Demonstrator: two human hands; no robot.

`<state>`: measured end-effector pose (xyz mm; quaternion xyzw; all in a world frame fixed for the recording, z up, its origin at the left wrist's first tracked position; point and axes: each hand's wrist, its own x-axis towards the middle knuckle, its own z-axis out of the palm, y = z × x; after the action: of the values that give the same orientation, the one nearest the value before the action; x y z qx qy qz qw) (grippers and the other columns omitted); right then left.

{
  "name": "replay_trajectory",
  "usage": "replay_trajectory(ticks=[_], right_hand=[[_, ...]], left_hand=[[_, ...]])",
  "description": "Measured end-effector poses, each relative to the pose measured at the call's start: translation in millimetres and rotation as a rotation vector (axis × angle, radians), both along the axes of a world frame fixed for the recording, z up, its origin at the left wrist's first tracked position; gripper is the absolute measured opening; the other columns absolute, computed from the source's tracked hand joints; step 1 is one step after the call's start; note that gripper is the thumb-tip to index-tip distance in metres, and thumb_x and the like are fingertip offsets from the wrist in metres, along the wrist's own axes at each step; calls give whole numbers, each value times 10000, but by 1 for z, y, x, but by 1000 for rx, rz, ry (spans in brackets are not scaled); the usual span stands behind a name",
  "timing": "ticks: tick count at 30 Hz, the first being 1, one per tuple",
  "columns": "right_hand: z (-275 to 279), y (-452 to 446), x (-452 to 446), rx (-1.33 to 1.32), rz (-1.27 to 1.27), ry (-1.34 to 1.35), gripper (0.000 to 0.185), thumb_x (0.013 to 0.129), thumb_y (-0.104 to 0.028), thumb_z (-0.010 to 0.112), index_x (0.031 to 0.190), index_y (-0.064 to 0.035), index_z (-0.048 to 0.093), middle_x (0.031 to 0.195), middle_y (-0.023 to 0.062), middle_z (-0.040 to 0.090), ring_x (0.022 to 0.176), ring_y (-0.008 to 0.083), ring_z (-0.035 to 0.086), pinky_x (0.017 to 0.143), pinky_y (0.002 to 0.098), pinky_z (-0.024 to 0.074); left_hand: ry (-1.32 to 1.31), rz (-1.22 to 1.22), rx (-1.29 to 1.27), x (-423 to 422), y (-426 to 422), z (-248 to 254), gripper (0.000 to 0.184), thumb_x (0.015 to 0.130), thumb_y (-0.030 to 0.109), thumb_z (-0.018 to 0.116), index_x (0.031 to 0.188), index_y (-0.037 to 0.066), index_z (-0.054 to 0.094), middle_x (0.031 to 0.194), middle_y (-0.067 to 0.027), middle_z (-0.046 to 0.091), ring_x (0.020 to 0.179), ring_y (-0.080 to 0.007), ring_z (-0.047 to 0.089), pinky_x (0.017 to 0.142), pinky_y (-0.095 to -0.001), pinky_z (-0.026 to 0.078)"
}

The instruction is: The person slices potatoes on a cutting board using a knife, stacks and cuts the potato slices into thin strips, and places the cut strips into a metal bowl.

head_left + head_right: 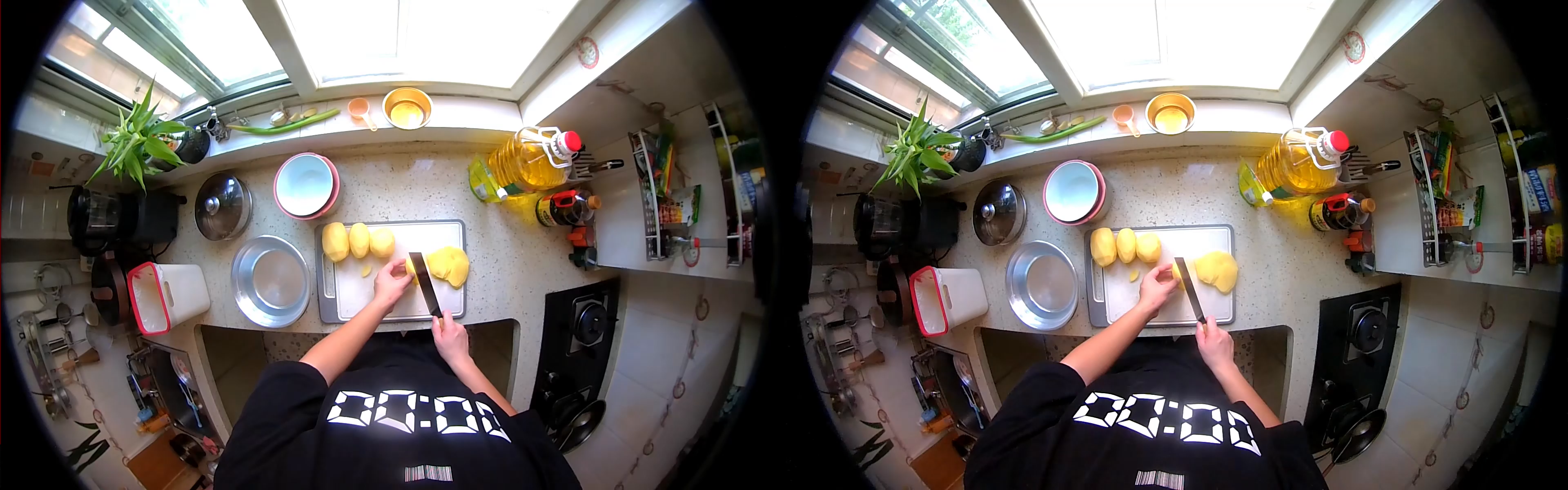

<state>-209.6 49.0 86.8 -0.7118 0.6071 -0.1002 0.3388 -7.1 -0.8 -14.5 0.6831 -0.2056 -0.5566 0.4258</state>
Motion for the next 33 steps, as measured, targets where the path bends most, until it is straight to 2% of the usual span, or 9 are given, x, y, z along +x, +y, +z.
replay_trajectory(ticks=[5,8,11,13,17,26,32,33], right_hand=[[1,0,2,-7,9,38,245,973,-280,628,1024,-53,554,696,253,645,686,481,654,574,573,506],[0,-1,2,5,16,54,250,973,-289,626,1030,-57,553,697,254,646,688,482,654,578,579,507],[6,-2,6,3,19,67,244,977,-296,617,1010,-66,541,693,244,649,683,478,657,585,582,511],[6,-2,7,10,20,93,242,983,-309,604,979,-79,528,686,223,656,674,471,662,593,579,521],[-1,-3,9,16,15,46,236,977,-294,614,1018,-73,541,703,258,643,699,485,656,595,582,508],[-9,-9,16,65,24,87,246,979,-306,607,1038,-78,536,695,256,646,696,484,659,608,588,510],[-33,-10,24,35,22,79,259,982,-321,608,1057,-85,533,691,249,652,688,480,659,597,588,512],[-33,-9,22,27,13,78,258,983,-322,607,1060,-87,533,691,250,651,686,480,658,594,589,509]], left_hand=[[-47,-7,13,0,-1,7,470,824,148,814,1257,37,668,1108,-73,731,936,-156,706,869,-301,562],[-84,-32,0,1,-2,11,481,834,129,805,1281,36,656,1093,-62,703,925,-135,671,802,-279,562],[-59,-4,30,0,-2,13,457,822,166,814,1247,53,687,1088,-63,736,969,-158,695,877,-301,556],[-63,-1,36,0,-2,11,463,823,175,815,1251,56,687,1074,-62,739,963,-158,695,875,-300,555],[-38,4,39,-1,-1,4,473,823,193,820,1257,58,688,1055,-63,746,960,-159,697,870,-300,556],[-35,27,61,-1,-4,18,491,813,156,821,1271,53,677,1055,-83,762,952,-167,712,872,-306,564],[-18,3,36,2,-3,9,492,816,87,770,1285,10,639,1129,-96,724,989,-166,687,871,-299,556],[-14,16,38,1,-1,6,489,813,109,782,1275,19,652,1114,-96,734,985,-167,694,873,-302,559]])
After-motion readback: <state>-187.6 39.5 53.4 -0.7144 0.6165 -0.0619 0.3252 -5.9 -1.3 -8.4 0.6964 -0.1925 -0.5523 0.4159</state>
